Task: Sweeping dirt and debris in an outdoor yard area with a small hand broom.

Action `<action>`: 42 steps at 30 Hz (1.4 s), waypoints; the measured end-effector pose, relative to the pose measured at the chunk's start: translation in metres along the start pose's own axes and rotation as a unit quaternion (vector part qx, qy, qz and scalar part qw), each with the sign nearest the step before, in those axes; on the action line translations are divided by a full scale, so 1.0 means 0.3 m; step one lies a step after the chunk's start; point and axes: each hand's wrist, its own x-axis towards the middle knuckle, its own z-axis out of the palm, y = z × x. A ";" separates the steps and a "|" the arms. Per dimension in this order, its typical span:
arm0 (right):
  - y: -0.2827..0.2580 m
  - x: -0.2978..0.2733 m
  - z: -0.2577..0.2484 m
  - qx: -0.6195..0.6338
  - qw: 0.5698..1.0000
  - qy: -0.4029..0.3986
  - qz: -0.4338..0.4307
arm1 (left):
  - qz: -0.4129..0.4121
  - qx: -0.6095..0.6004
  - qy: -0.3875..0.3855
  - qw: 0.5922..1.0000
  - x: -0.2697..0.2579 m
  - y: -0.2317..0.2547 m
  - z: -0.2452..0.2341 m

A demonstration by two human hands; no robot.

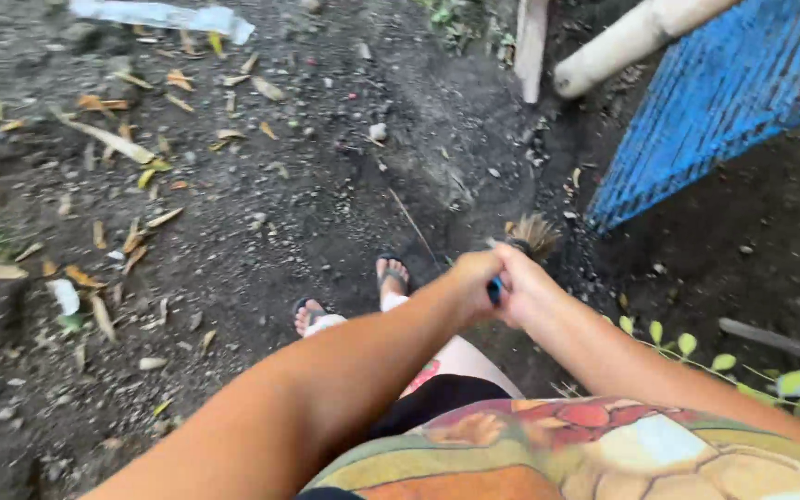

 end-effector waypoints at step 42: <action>-0.138 -0.151 0.516 -0.138 0.981 -0.128 -0.052 | 0.147 0.004 0.068 0.987 -0.282 0.581 -0.180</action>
